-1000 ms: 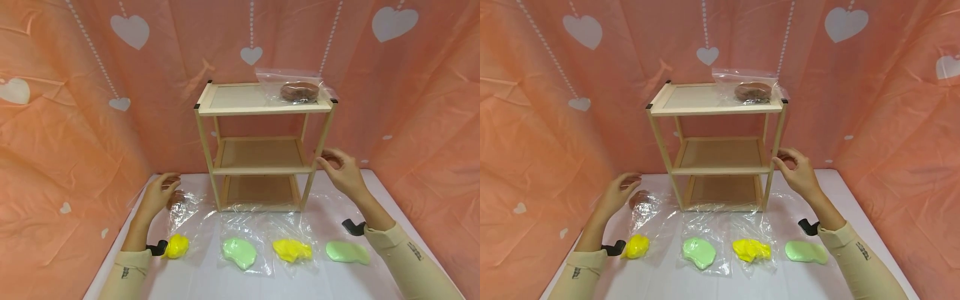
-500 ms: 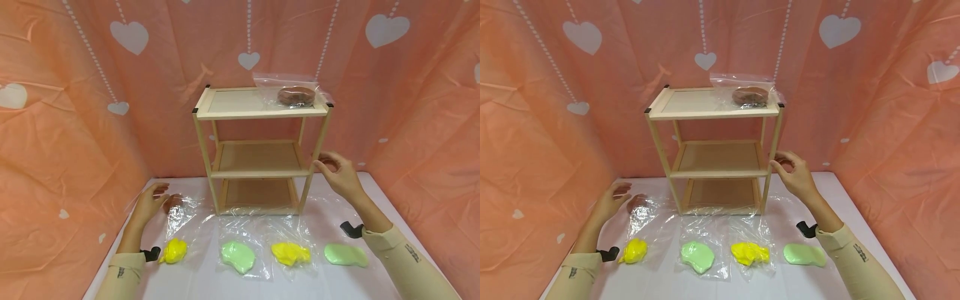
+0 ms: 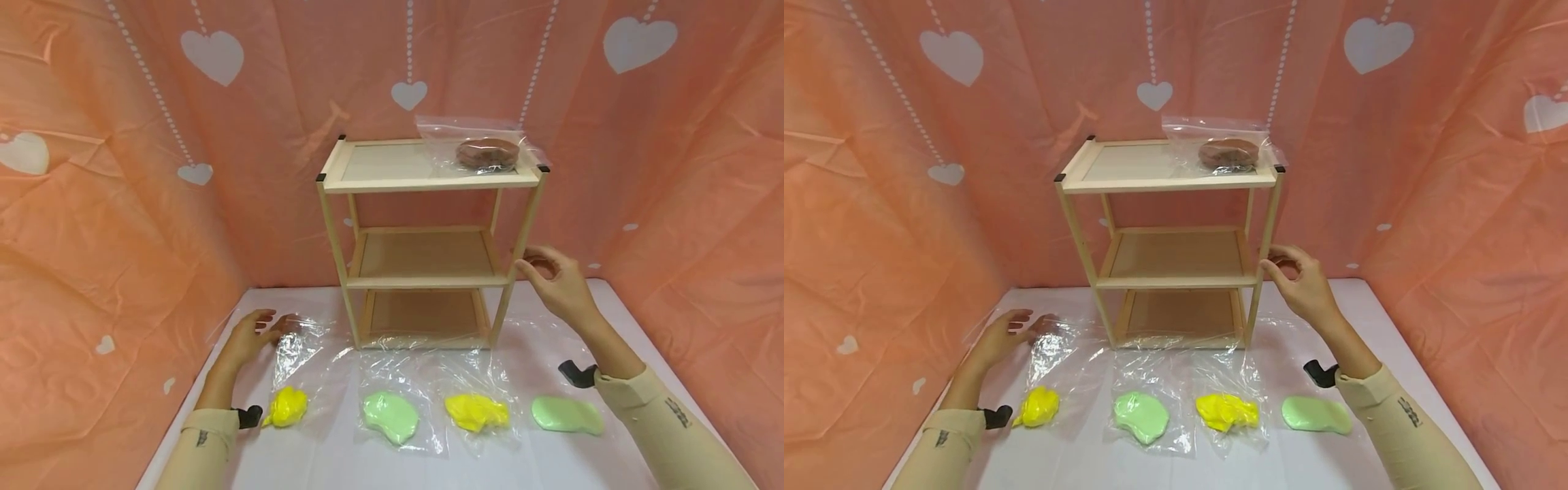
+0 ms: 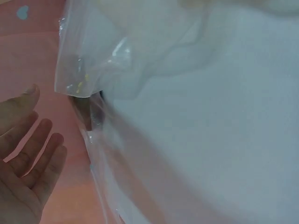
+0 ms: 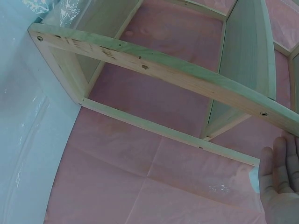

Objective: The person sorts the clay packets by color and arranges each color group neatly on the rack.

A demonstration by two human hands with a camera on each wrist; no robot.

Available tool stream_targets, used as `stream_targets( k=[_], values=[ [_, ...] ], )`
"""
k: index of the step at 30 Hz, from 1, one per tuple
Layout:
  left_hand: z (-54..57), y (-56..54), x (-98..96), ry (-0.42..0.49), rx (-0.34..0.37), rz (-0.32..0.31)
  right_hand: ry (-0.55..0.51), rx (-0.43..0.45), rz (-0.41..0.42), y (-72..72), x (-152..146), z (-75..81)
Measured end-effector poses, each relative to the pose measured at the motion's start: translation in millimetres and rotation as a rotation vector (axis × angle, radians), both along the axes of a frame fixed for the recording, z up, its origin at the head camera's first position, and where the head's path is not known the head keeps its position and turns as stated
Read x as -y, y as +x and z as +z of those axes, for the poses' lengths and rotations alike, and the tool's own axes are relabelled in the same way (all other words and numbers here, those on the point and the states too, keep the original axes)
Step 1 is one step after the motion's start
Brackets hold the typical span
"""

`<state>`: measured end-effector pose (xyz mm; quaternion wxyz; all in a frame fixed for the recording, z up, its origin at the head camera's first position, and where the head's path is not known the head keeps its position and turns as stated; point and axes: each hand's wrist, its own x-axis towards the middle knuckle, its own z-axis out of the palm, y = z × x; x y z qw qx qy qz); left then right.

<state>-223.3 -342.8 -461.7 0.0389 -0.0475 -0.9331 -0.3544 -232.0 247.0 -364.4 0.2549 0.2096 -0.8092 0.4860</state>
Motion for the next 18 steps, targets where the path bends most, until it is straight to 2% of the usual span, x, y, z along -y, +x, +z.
stream_targets(
  k=[8, 18],
  values=[
    [-7.7, -5.1, -3.9, -0.009, 0.112, 0.037, 0.008, 0.011, -0.012, 0.1, 0, 1.6],
    [-14.2, -12.0, -7.3, -0.036, 0.113, 0.03, 0.006, 0.02, -0.016, -0.1, 0, 0.8]
  ],
)
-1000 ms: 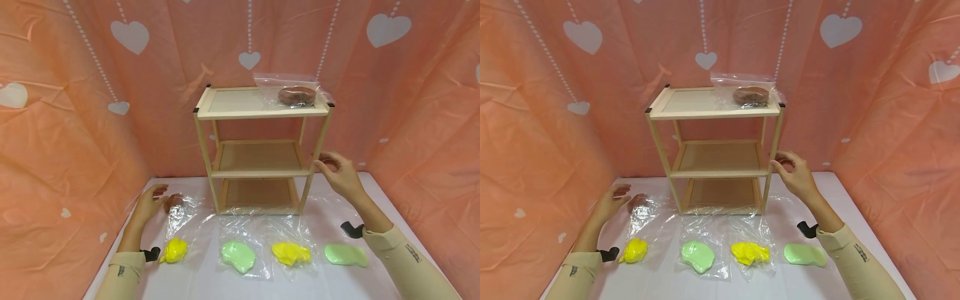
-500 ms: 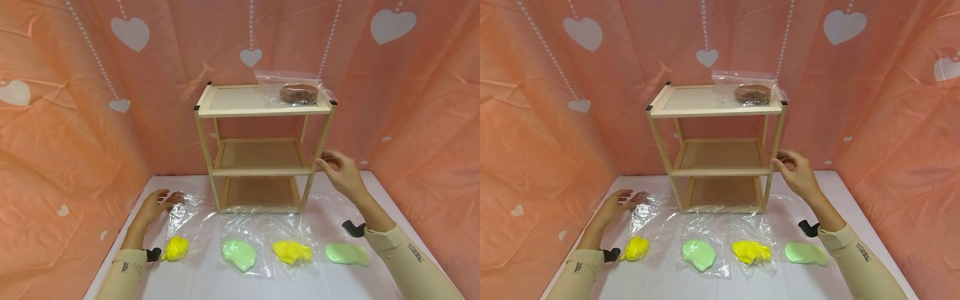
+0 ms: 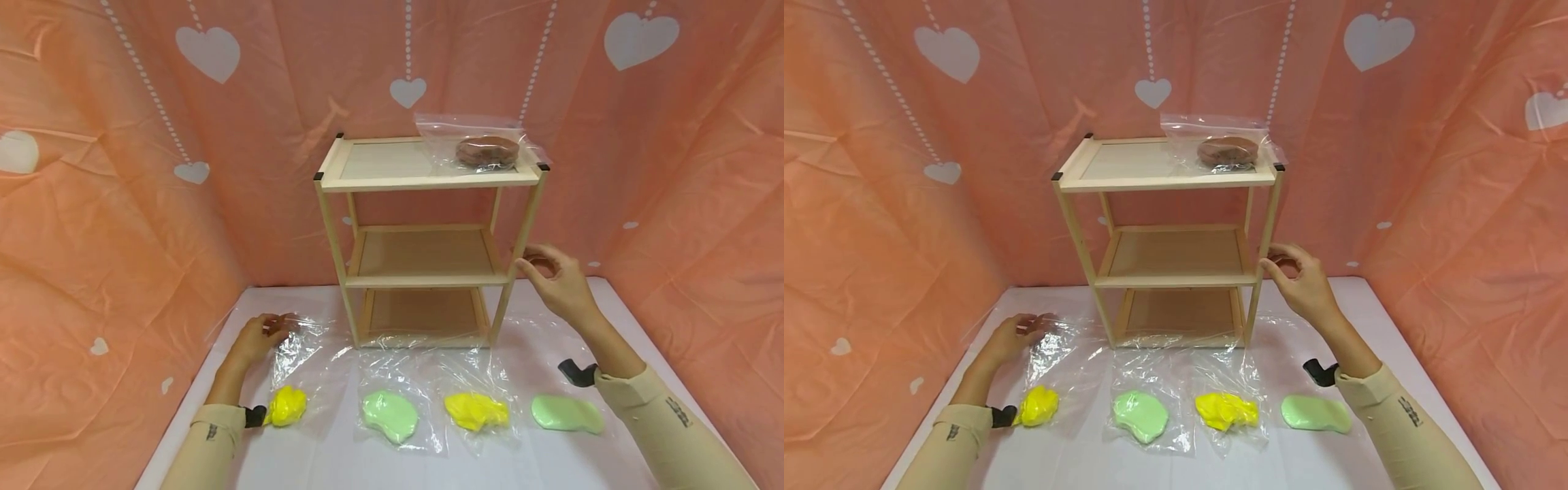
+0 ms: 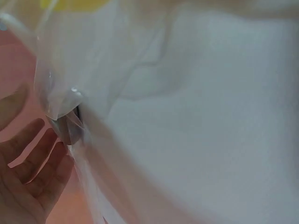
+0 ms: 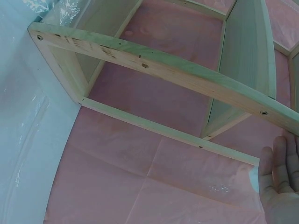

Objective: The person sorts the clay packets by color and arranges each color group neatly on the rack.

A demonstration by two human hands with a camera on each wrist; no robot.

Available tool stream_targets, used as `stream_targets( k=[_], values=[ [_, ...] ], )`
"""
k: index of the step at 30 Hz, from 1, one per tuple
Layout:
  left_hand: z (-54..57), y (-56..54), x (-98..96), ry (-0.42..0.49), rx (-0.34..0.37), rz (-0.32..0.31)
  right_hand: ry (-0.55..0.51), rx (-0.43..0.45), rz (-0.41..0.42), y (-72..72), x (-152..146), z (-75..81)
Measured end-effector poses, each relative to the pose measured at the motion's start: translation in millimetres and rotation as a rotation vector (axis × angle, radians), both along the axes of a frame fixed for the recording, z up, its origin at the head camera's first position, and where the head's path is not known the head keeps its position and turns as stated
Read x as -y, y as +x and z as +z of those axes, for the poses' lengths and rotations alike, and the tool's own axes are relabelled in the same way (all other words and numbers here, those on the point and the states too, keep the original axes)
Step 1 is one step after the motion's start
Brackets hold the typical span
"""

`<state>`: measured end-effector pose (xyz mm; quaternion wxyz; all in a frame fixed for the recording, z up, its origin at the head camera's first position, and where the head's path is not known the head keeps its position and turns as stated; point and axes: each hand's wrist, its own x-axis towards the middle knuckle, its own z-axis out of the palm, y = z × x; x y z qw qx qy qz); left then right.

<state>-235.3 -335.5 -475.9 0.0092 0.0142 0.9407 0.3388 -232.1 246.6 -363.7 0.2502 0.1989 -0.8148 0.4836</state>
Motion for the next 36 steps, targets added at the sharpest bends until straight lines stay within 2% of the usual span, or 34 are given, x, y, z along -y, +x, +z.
stream_targets(
  k=[9, 17, 25, 32, 36],
  values=[
    [-1.8, -4.2, 4.1, -0.072, -0.074, -0.039, 0.01, 0.0, -0.011, 0.5, 0, 0.6],
    [-6.0, -7.0, 7.3, -0.082, -0.079, -0.034, 0.025, 0.006, -0.005, 2.3, 0, 2.3],
    [-1.2, -5.7, 3.8, -0.117, 0.013, 0.034, 0.031, 0.013, -0.012, 2.1, 0, 3.0],
    [2.3, 0.4, 1.7, -0.196, 0.017, 0.149, 0.022, 0.003, -0.016, 0.0, 1, 2.1],
    [5.8, 1.3, 1.9, -0.227, 0.071, 0.181, 0.025, 0.011, -0.019, -0.1, 0, 2.1]
  ],
)
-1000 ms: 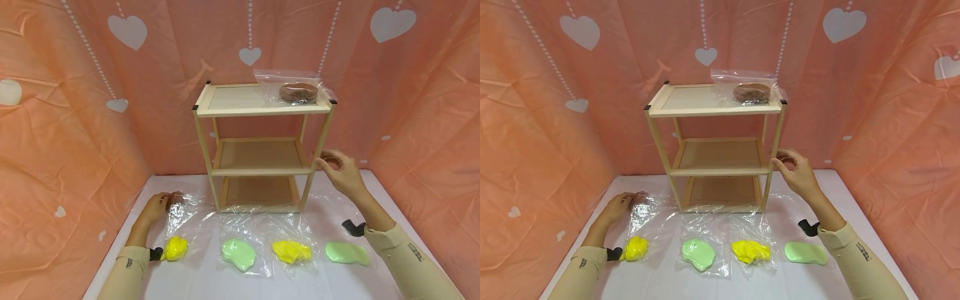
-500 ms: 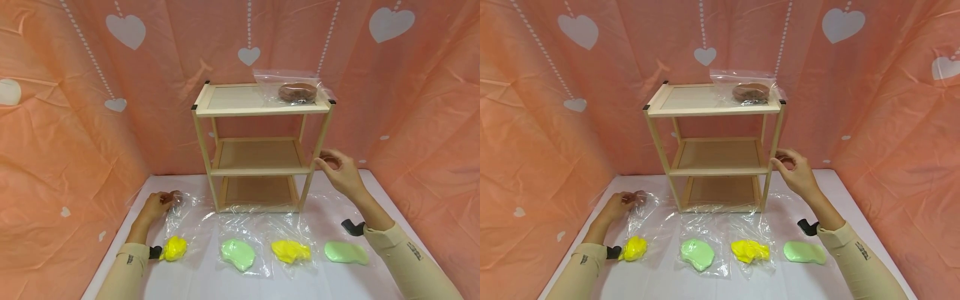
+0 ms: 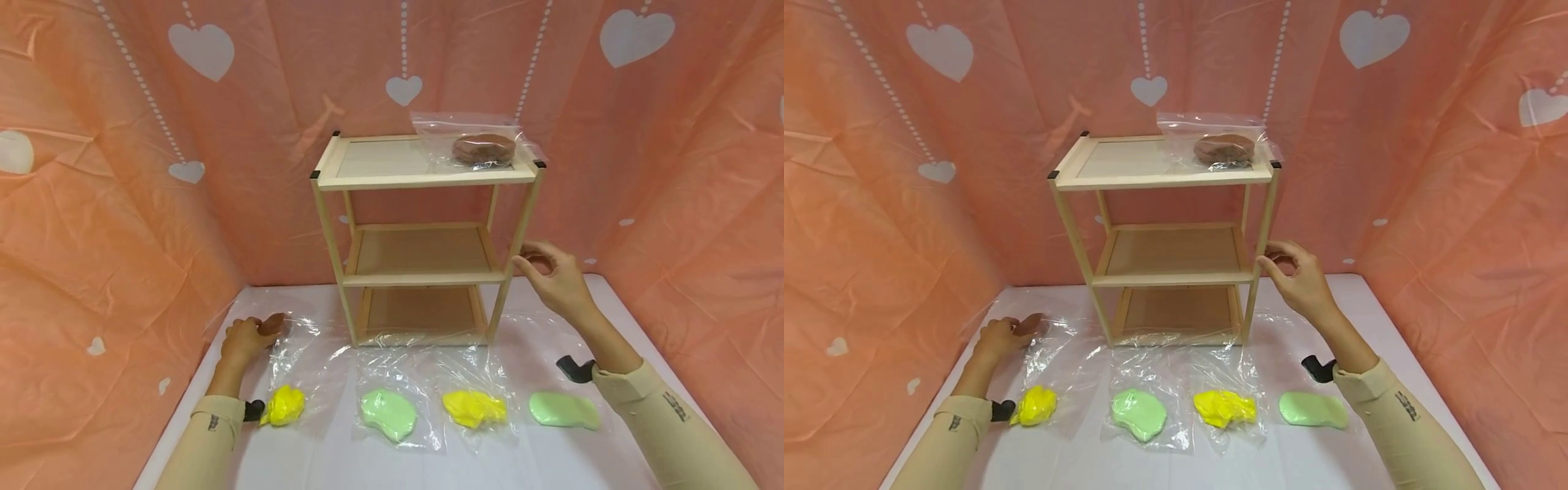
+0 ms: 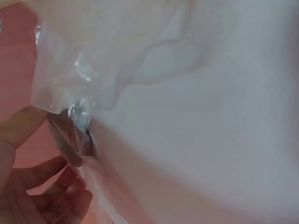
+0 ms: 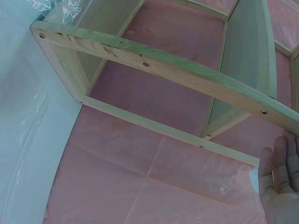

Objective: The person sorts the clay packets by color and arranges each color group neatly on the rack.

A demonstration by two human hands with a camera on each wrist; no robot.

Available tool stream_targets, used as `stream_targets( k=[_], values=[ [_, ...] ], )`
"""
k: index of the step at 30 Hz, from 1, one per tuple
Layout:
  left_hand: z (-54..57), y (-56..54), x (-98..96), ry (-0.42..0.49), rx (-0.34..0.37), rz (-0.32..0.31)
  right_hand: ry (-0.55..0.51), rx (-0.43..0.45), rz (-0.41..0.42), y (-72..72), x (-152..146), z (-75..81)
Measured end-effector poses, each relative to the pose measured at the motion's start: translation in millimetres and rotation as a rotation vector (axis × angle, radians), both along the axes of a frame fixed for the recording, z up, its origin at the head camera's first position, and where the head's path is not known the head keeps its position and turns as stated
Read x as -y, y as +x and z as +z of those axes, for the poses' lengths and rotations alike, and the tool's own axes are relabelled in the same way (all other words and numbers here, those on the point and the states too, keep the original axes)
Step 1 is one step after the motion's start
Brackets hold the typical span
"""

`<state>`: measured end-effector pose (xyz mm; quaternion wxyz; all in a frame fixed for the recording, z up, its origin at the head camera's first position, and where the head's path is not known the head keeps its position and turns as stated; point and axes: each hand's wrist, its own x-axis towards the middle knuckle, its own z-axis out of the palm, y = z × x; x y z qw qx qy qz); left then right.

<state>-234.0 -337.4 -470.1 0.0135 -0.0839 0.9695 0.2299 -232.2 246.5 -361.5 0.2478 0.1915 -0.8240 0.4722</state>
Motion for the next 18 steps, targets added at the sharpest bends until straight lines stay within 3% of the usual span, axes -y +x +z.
stream_targets(
  k=[9, 18],
  values=[
    [3.3, -6.8, 5.4, 0.048, 0.074, -0.081, -0.005, -0.009, 0.004, -0.3, -1.2, 1.4],
    [2.0, -5.1, 3.4, 0.011, 0.053, -0.065, -0.008, -0.008, 0.014, 0.1, -1.1, 3.2]
  ],
)
